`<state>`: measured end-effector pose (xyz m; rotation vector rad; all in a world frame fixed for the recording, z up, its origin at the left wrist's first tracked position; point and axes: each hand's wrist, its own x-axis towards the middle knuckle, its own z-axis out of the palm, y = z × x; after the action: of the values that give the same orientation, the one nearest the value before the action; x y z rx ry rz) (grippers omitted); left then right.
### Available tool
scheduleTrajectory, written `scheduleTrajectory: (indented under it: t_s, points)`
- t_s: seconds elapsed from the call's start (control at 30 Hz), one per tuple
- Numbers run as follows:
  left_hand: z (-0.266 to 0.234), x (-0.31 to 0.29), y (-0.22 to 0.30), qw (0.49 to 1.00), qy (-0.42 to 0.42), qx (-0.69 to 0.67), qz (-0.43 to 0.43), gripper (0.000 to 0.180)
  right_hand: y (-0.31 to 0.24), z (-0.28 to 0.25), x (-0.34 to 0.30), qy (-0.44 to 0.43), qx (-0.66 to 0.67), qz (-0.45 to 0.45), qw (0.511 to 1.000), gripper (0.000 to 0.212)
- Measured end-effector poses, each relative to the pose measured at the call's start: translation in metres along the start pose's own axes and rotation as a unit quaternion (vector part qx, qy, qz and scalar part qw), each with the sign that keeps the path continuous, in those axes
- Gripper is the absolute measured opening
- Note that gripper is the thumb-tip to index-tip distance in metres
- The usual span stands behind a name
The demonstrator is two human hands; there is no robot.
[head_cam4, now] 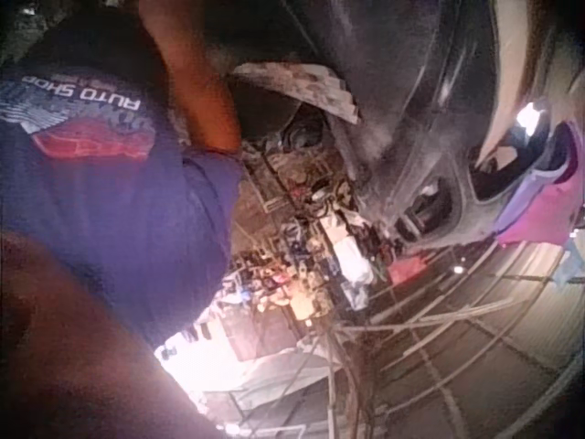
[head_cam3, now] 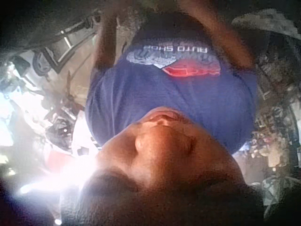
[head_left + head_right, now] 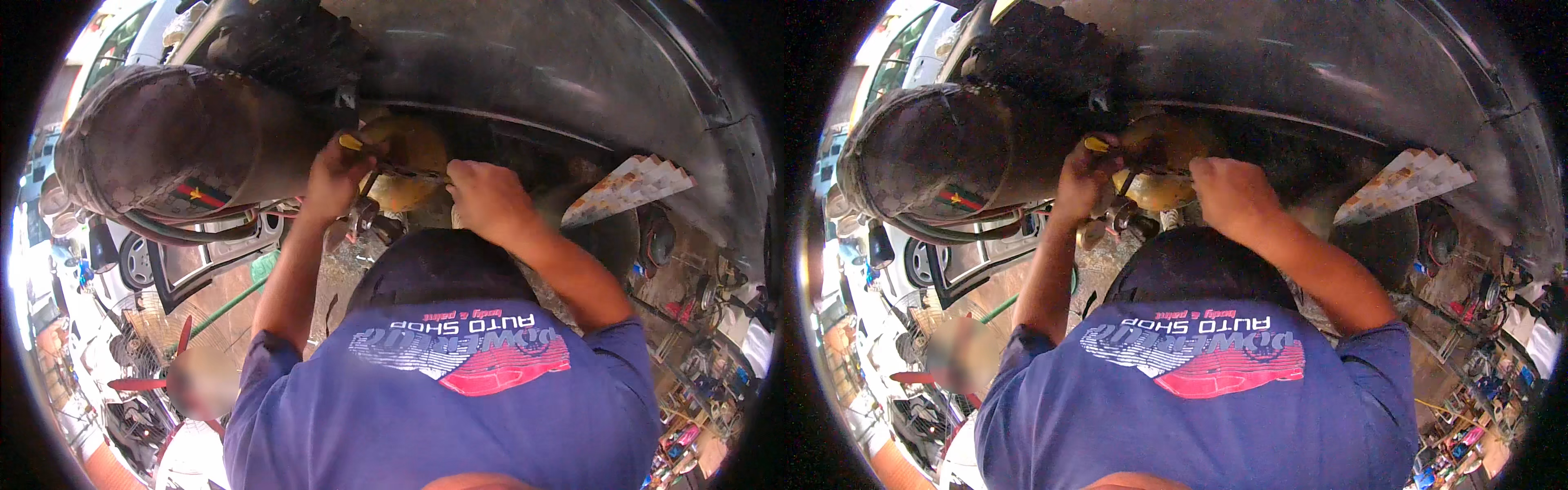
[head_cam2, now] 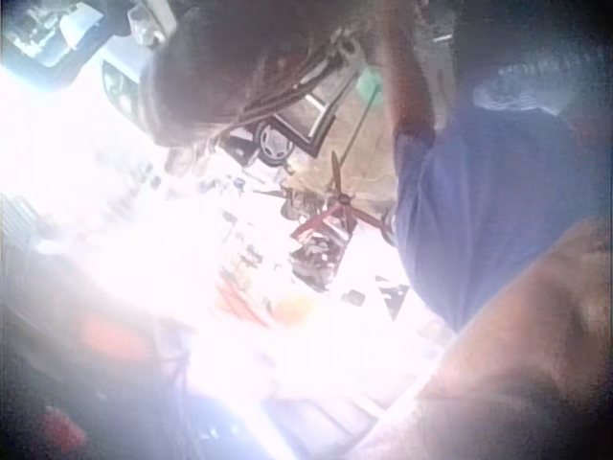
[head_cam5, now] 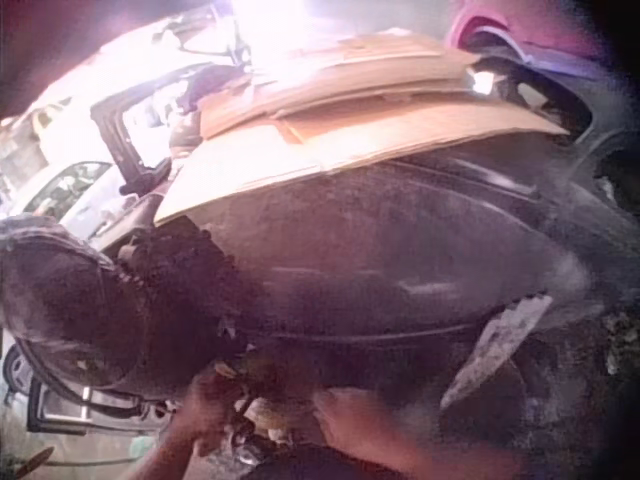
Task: The person uses a screwdriver and a wrench to tighten a valve on a yellow gas cylinder. They repeatedly adjust the tools and the valve, ensuring the connection is secure. The person also handles a hose connected to the cylinder.
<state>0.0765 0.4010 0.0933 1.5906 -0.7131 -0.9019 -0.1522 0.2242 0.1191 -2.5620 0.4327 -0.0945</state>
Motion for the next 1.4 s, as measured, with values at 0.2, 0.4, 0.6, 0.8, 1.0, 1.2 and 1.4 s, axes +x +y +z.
scheduleTrajectory:
  t_s: [0.2,0.4,0.6,0.8,1.0,1.2,1.4]
  points:
    - [-0.044,-0.002,0.004,0.997,-0.072,0.004,0.03,0.024,-0.048,-0.004,0.001,-0.064,0.057,0.16,0.983,0.038]
    - [-0.074,-0.008,-0.003,0.994,-0.095,0.047,0.034,0.022,-0.072,0.032,-0.004,0.125,-0.029,0.007,0.992,0.041]
    - [-0.086,-0.016,-0.031,0.993,-0.111,-0.024,0.035,0.022,-0.097,0.028,-0.011,-0.062,0.023,0.183,0.981,0.025]
    - [-0.083,-0.022,-0.025,0.993,-0.108,-0.021,0.029,0.023,-0.091,0.059,-0.025,0.17,0.029,-0.011,0.985,0.029]
    - [-0.077,-0.031,-0.023,0.996,-0.089,-0.004,0.03,0.022,-0.09,0.038,-0.025,-0.021,-0.001,0.138,0.99,0.028]
    - [-0.071,-0.031,-0.027,0.996,-0.082,-0.017,0.027,0.022,-0.076,0.06,-0.035,0.136,0.091,-0.03,0.986,0.028]
    - [-0.06,-0.03,-0.008,0.996,-0.091,-0.012,0.004,0.023,-0.063,0.053,-0.04,0.173,0.119,-0.057,0.976,0.028]
